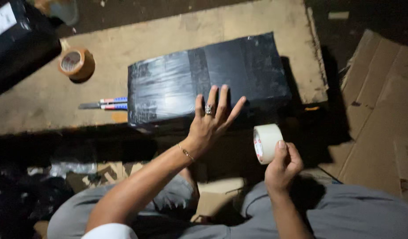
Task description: The person wraps a black rectangular package with clear packing tape, applying multiple strips across the top and sides. They use a utility knife to cut the tape and rotate the package to cover different surfaces.
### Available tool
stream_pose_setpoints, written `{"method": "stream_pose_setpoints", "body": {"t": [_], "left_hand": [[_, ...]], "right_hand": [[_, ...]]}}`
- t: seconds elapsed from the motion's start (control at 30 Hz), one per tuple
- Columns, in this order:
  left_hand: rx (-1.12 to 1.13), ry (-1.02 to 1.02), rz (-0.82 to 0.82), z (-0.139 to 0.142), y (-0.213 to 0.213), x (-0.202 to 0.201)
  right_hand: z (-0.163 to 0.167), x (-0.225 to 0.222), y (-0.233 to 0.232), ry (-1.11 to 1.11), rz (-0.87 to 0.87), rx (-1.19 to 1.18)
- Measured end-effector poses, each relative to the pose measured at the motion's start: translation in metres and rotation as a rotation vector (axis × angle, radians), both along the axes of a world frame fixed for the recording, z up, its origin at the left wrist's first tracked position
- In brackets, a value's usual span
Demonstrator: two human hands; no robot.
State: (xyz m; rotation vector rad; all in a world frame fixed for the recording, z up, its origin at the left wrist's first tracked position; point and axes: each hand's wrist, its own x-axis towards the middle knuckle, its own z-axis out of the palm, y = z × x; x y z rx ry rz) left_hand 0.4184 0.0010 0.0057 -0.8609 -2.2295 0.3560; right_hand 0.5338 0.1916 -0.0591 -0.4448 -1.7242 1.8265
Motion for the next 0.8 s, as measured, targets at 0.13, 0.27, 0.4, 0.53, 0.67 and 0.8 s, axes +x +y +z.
{"method": "stream_pose_setpoints", "body": {"t": [0.13,0.27,0.4,0.53,0.67,0.8], "left_hand": [[0.040,-0.076,-0.022,0.025,-0.002,-0.007],[0.081,-0.181,-0.055,0.069,-0.006,-0.029],[0.011,-0.373,-0.056,0.130,-0.009,-0.075],[-0.116,-0.715,0.044,0.174,-0.013,-0.138],[0.008,-0.491,-0.087,0.175,-0.004,-0.177],[0.132,-0.516,0.010,0.158,0.013,-0.190]], "right_hand": [[0.034,-0.004,-0.005,-0.010,-0.026,0.068],[0.077,-0.022,-0.006,0.014,0.030,0.129],[0.117,-0.077,-0.005,0.069,0.074,0.190],[0.155,-0.145,-0.001,0.259,0.123,0.277],[0.193,-0.207,-0.003,0.326,0.268,0.133],[0.209,-0.242,-0.010,0.389,0.385,0.037]]}}
